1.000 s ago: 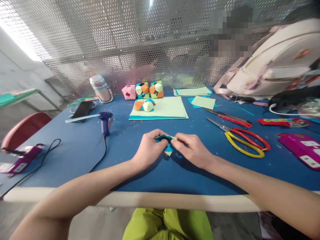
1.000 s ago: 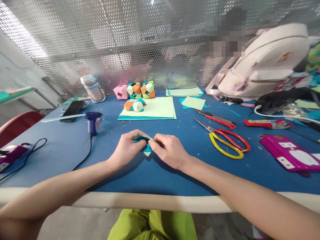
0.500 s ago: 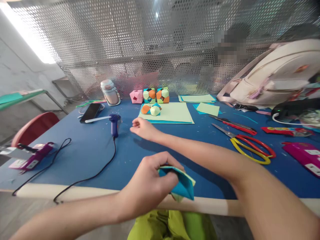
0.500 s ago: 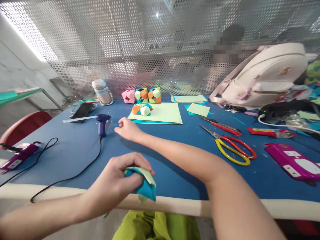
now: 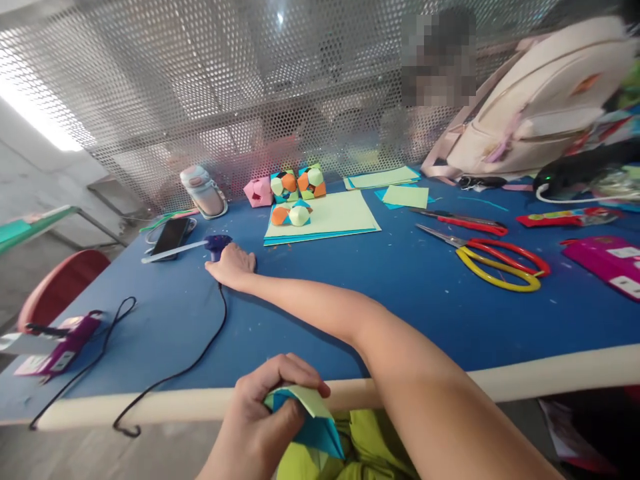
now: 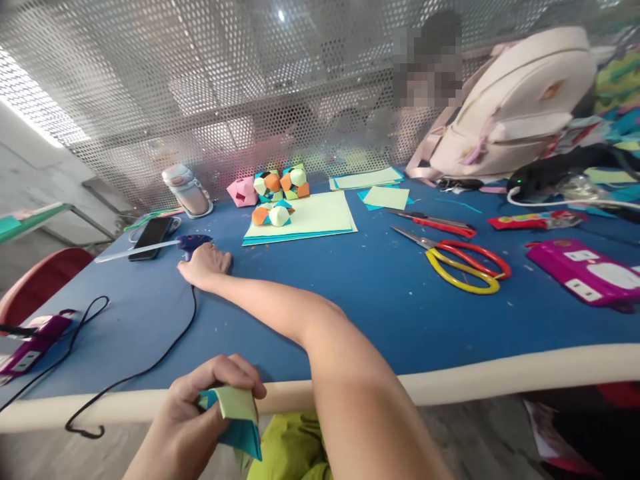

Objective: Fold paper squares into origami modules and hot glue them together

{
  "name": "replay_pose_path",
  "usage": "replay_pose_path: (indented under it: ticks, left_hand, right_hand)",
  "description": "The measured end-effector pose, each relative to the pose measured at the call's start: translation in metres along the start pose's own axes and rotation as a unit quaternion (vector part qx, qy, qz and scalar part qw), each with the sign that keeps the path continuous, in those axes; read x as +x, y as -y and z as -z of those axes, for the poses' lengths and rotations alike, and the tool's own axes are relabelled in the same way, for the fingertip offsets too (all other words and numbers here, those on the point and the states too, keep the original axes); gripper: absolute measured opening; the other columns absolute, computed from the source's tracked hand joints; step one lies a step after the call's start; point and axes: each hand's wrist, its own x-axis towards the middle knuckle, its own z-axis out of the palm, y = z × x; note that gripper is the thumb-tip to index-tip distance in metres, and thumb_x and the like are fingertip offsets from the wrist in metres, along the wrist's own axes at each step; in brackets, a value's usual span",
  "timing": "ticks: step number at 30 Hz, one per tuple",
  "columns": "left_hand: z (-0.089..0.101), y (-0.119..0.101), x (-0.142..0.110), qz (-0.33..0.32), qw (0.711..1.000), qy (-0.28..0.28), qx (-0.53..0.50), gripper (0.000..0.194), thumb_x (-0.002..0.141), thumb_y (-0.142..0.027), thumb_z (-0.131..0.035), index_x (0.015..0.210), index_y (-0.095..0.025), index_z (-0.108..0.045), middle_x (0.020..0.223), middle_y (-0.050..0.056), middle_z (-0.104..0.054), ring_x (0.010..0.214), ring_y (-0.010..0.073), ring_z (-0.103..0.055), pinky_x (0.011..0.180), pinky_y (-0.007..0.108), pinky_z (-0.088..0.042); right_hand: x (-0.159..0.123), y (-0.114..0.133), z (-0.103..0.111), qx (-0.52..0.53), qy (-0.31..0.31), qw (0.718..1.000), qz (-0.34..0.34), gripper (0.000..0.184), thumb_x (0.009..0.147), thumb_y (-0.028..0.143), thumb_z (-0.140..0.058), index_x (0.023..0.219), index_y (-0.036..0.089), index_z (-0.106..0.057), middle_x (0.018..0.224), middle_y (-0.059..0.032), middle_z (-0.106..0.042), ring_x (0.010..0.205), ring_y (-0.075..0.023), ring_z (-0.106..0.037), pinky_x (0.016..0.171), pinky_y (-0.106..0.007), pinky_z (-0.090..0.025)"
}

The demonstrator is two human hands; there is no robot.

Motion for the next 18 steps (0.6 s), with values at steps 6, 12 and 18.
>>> replay_pose_path:
  ticks: [6,12,18]
  left_hand:
    - [-0.003,0.003,-0.003,0.012,0.999,-0.030,-0.005,0.011,0.074,-0.026,-0.062,0.066,-0.018,-0.064,0.070,0.004,-0.063,0.068,0.0163,-0.056,0.058,0.025,-0.044]
    - [-0.011,0.001,-0.008,0.011,0.998,-0.070,-0.002,0.007,0.068,-0.020,-0.062,0.063,-0.018,-0.065,0.068,0.003,-0.062,0.069,0.0176,-0.059,0.064,0.028,-0.046]
    - [-0.002,0.002,-0.009,0.034,0.994,-0.100,0.030,0.003,0.064,-0.017,-0.062,0.062,-0.018,-0.063,0.070,0.002,-0.063,0.070,0.0184,-0.061,0.065,0.028,-0.048]
  right_hand:
    - [0.001,0.003,-0.004,0.012,-0.036,0.999,-0.015,0.054,0.073,0.046,-0.060,0.110,0.007,-0.051,0.113,-0.0203,-0.061,0.107,-0.0310,-0.058,0.094,-0.045,-0.039]
    - [0.000,0.003,0.002,0.043,-0.043,0.998,-0.010,0.047,0.077,0.037,-0.055,0.111,0.007,-0.048,0.115,-0.0197,-0.060,0.107,-0.0297,-0.057,0.093,-0.044,-0.040]
    - [-0.015,-0.007,0.036,0.112,-0.020,0.994,-0.001,0.041,0.076,0.040,-0.054,0.106,0.013,-0.049,0.108,-0.0148,-0.062,0.098,-0.0283,-0.060,0.080,-0.036,-0.048]
